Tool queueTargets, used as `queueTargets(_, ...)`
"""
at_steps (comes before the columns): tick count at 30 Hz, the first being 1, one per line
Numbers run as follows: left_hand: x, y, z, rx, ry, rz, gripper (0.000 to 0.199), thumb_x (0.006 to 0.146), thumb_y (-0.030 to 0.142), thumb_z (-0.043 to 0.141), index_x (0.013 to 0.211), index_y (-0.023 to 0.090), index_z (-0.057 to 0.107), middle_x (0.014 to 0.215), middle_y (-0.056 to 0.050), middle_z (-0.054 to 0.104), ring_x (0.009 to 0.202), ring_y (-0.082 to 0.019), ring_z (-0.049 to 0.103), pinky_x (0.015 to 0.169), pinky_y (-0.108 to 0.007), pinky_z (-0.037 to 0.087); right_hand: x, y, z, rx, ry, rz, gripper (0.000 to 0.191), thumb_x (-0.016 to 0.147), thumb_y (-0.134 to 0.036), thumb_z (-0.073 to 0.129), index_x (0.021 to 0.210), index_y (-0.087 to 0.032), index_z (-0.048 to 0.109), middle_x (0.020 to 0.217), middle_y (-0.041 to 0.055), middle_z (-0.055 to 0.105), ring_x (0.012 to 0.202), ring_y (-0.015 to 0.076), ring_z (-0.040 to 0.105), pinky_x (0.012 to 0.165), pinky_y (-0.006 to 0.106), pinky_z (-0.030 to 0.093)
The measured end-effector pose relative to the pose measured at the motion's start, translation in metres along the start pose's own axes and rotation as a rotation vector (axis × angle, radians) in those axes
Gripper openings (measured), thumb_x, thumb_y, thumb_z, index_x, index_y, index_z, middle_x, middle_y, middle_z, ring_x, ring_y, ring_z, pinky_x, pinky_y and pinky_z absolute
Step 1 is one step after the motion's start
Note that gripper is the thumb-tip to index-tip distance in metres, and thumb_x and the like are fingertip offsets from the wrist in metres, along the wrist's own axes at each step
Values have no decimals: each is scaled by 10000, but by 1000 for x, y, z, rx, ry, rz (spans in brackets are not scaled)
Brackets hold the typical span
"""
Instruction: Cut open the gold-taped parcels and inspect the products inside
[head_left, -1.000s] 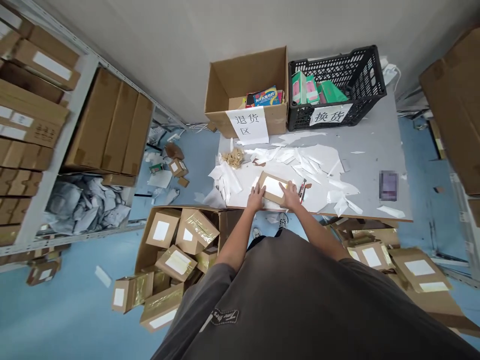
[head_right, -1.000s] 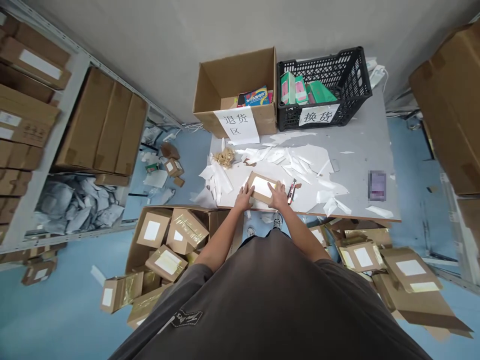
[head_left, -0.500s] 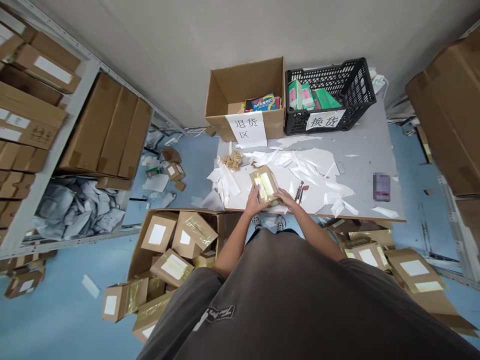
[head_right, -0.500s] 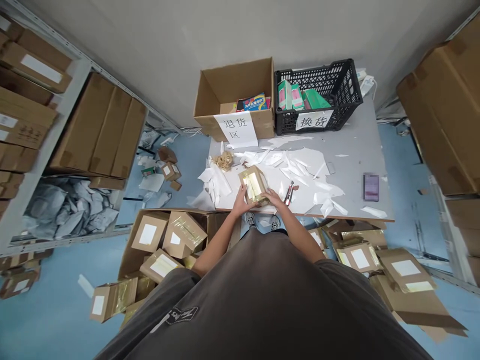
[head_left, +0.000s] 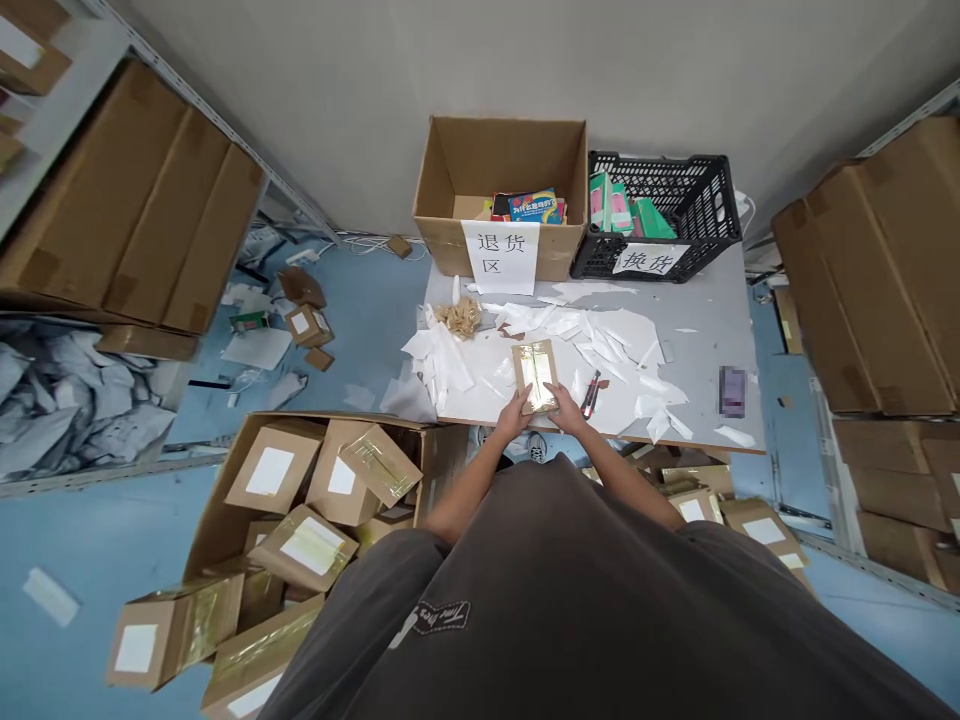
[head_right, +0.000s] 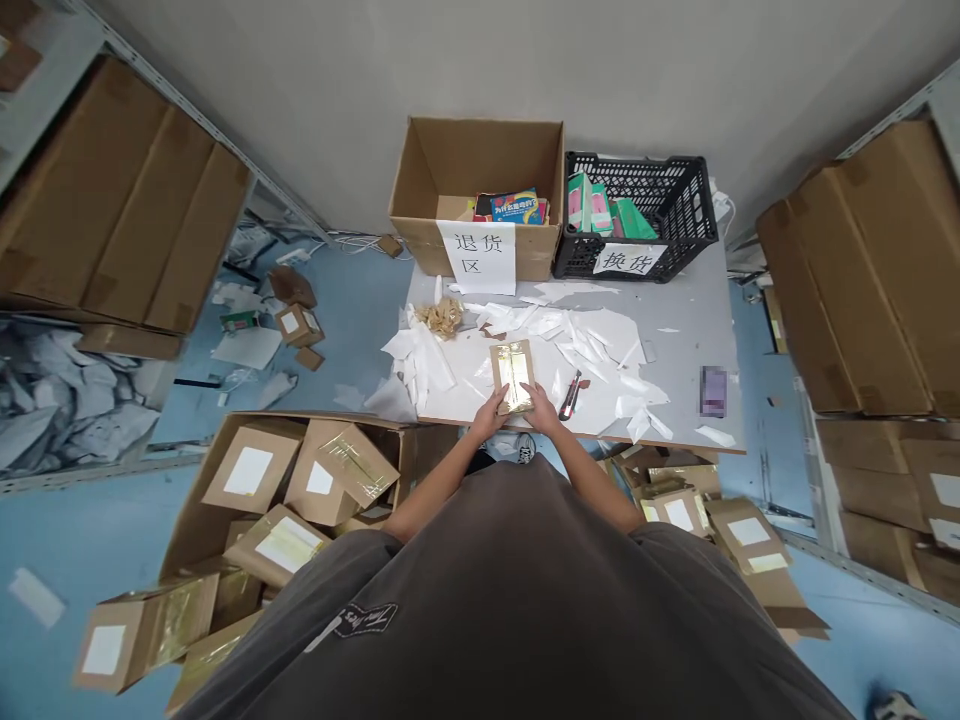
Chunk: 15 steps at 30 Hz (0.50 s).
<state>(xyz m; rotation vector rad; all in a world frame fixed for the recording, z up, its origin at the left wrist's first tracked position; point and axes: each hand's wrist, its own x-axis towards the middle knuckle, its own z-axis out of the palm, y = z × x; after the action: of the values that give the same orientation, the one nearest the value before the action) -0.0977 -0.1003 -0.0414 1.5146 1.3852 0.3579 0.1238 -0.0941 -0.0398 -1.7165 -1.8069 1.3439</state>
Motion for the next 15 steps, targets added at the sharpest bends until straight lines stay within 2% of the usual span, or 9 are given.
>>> queueTargets(2,1,13,-10,-3,69,-19,894,985,314,734,1771,321,309,1653,-79,592,1413,-319,662,1143,-428,561,5,-14,-16,-48,69,-62,818,879,-264,644,1681,-250,479,1692,127,496,1623,327,408,1287,551,431)
queueTargets(4,8,29,-22,11,202,-43,828,1047,376,658,1781,337,277,1563,-62,675,1224,-297,760,1108,-426,575,14,-30,-32,-99,151,-120,733,970,-303,573,1693,-267,460,1666,102,546,1560,330,494,1280,554,443)
queueTargets(5,14,37,-28,26,276,-48,791,1074,400,615,1783,340,269,1552,-60,683,1188,-295,769,1112,-432,570,20,-38,-39,-131,180,-124,712,1003,-320,544,1706,-263,440,1650,102,571,1517,344,540,1267,557,455)
queueTargets(7,30,51,-37,73,374,-31,718,1102,413,557,1772,331,312,1605,-65,638,1289,-313,723,1169,-454,532,37,-53,-47,-193,190,-76,716,1039,-339,502,1737,-229,383,1598,126,626,1420,380,621,1227,568,483)
queueTargets(8,40,56,-40,100,371,-8,687,1101,406,556,1754,315,366,1648,-71,597,1387,-324,665,1209,-463,503,46,-58,-49,-214,178,-31,730,1046,-337,481,1752,-205,351,1572,141,648,1382,393,648,1207,570,495)
queueTargets(10,61,63,-42,121,287,37,634,1093,387,567,1707,268,464,1706,-93,526,1524,-322,549,1257,-457,461,64,-62,-51,-218,159,57,755,1051,-328,436,1775,-167,289,1570,155,649,1368,395,661,1189,551,508)
queueTargets(13,82,62,-39,54,183,85,616,1097,368,549,1693,230,475,1691,-115,534,1545,-283,530,1271,-426,447,78,-55,-56,-149,164,88,787,1049,-341,411,1797,-188,222,1643,116,593,1432,360,626,1219,518,495)
queueTargets(15,83,57,-36,16,175,97,652,1092,372,554,1716,230,429,1695,-118,527,1551,-277,523,1285,-433,431,75,-43,-62,-88,166,37,807,1039,-361,429,1801,-201,217,1682,107,552,1472,345,594,1246,529,476)
